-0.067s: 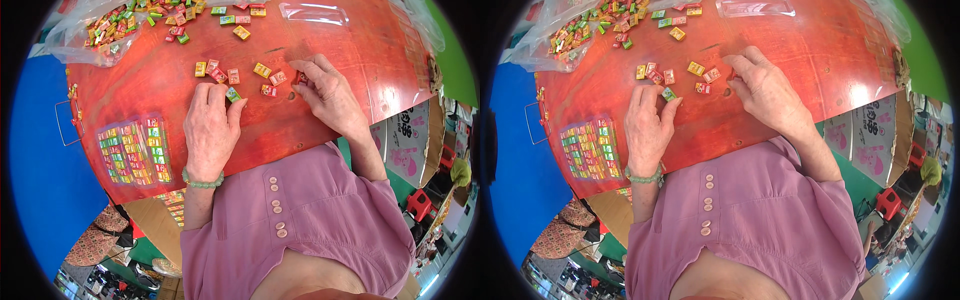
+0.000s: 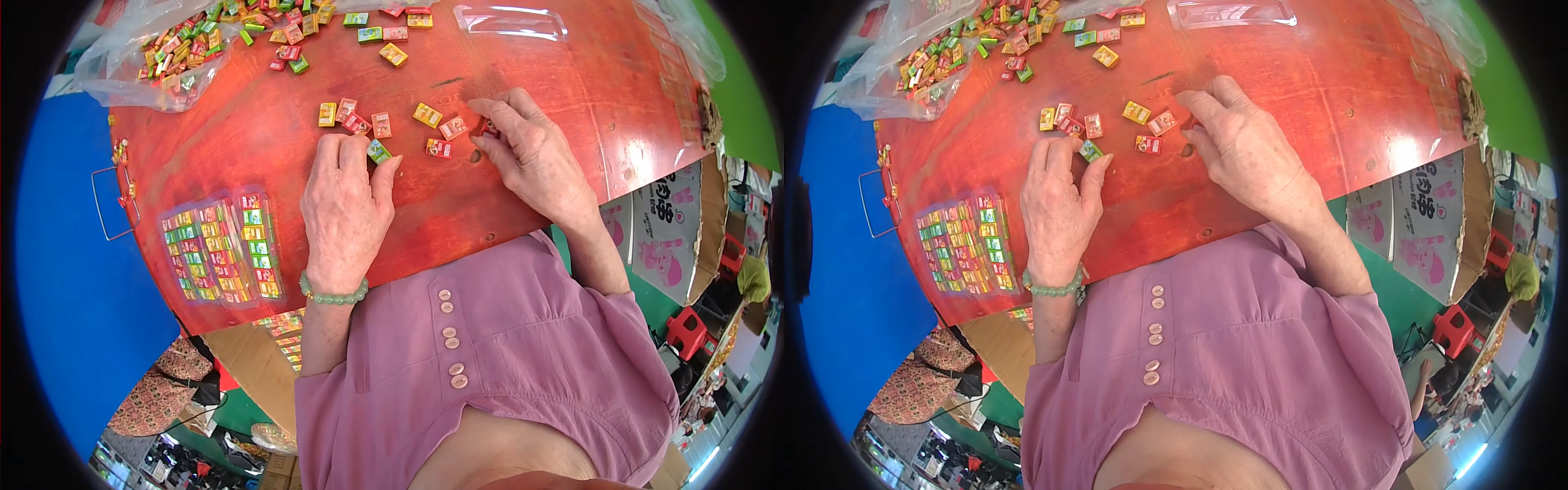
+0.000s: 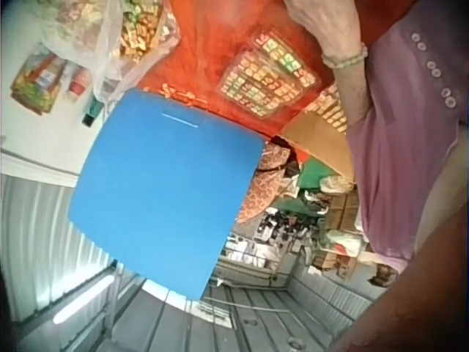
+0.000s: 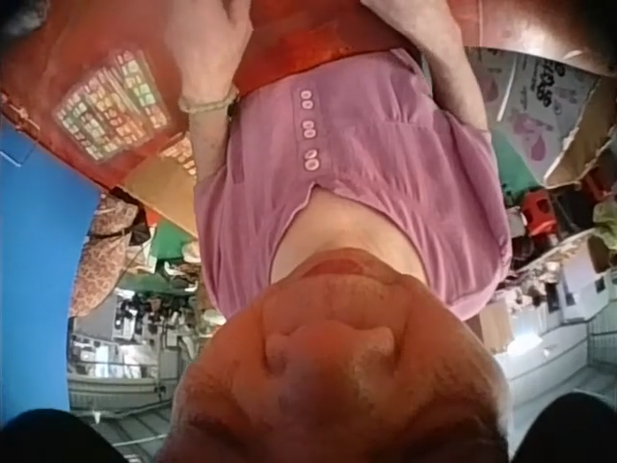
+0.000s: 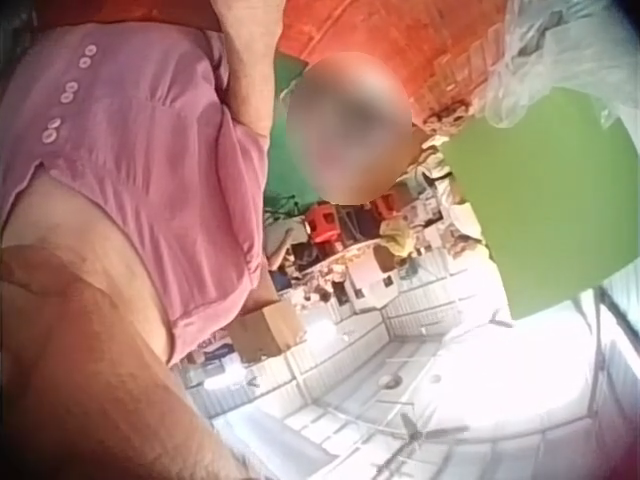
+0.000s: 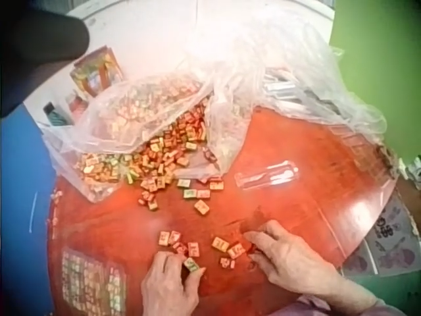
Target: Organizing and packaging small wrapped items into clear plastic trays.
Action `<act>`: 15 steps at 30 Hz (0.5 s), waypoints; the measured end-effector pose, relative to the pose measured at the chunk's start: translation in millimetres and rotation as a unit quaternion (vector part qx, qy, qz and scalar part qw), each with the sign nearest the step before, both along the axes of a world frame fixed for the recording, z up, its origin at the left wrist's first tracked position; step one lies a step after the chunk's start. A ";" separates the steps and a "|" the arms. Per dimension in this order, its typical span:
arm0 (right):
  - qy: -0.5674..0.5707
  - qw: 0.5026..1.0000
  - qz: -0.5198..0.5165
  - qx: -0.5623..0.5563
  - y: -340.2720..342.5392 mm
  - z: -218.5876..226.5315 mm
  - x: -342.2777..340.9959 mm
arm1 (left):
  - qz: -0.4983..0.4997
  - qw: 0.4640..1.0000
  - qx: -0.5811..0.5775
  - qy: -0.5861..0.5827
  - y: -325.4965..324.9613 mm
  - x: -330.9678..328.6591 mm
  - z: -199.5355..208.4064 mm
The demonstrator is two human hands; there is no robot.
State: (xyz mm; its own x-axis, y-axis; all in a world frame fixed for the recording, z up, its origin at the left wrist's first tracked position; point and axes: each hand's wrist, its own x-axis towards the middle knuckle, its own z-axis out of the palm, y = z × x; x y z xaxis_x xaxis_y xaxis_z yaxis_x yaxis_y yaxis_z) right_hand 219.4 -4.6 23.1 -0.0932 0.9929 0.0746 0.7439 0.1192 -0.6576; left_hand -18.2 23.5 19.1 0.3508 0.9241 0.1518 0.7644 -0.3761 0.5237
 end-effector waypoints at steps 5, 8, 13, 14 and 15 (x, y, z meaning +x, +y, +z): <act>-0.013 1.000 0.006 0.002 -2.1 3.9 -10.3 | 0.019 0.999 0.038 -0.002 5.1 -2.8 -3.5; -0.037 0.999 -0.009 -0.004 -1.3 5.0 -16.6 | 0.000 0.997 0.074 -0.015 7.7 -3.0 -6.8; -0.040 0.999 -0.011 0.030 4.5 -4.6 -25.1 | -0.006 0.998 0.050 -0.025 10.8 1.7 -6.3; -0.039 0.999 -0.011 0.031 5.9 -5.8 -25.5 | -0.014 0.998 0.054 -0.023 11.6 2.7 -5.3; -0.048 0.998 -0.007 0.045 6.6 -6.9 -26.1 | -0.013 0.998 0.054 -0.022 12.4 3.7 -3.7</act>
State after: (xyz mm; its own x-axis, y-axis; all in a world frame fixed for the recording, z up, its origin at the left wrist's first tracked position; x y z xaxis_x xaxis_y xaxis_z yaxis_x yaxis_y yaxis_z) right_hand 193.3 2.0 16.2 -0.0902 0.9836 0.1559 0.8047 0.1642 -0.5706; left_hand -14.5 35.9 15.4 0.3663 0.8920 0.2649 0.7308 -0.4521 0.5114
